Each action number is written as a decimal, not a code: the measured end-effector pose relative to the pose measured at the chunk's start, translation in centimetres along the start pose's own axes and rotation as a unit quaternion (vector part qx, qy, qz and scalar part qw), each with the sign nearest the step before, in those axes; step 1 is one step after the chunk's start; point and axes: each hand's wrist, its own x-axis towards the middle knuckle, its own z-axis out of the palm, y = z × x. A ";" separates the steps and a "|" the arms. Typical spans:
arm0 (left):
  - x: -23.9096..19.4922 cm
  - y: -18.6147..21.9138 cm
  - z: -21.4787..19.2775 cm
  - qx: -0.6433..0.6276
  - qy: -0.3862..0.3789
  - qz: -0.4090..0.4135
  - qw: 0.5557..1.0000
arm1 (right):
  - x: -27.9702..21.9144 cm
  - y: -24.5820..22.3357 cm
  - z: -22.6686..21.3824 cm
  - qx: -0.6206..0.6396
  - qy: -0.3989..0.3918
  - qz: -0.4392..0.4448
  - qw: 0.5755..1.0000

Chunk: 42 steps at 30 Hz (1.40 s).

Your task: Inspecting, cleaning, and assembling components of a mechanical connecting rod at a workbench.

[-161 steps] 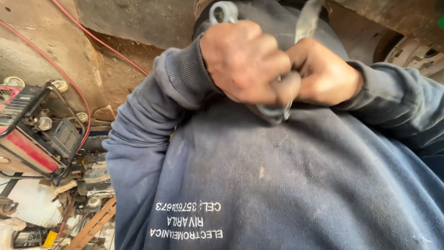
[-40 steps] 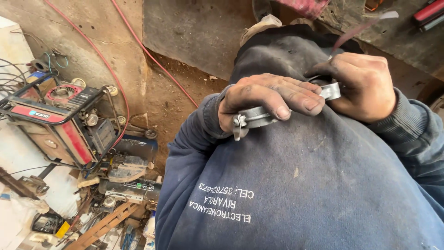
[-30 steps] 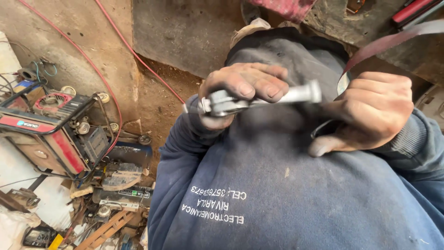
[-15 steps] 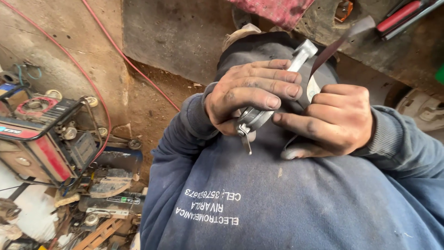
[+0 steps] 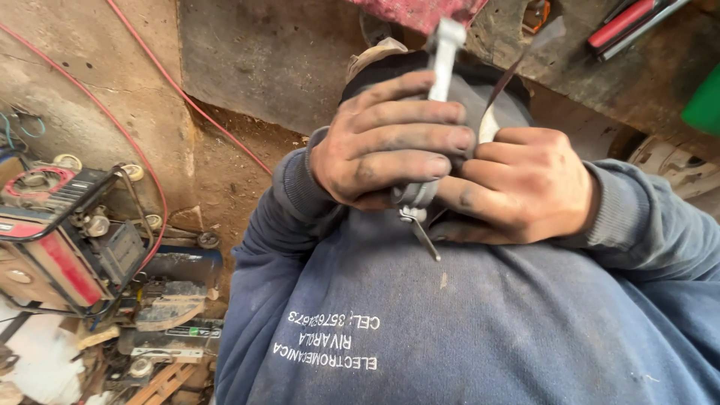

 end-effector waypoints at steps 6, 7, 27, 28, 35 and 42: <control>-1.5 0.5 0.1 0.014 0.010 -0.018 1.000 | -1.3 0.6 2.0 0.238 0.014 0.030 0.971; -1.6 0.6 0.1 0.017 0.013 -0.029 0.999 | -1.5 0.7 2.2 0.317 0.013 0.033 0.948; -1.0 0.4 -0.2 0.063 0.000 -0.040 0.997 | -0.8 1.3 -0.7 -0.330 -0.017 -0.052 0.942; -0.9 0.4 -0.2 0.063 0.006 -0.038 0.997 | -0.9 1.5 -0.8 -0.366 -0.020 -0.061 0.929; -1.6 0.7 -0.3 0.086 -0.001 -0.043 0.995 | -0.2 1.6 1.0 0.075 -0.023 0.011 0.997; -1.1 0.8 -0.5 0.081 -0.007 -0.043 0.996 | -0.4 2.1 2.3 0.290 0.045 0.038 0.955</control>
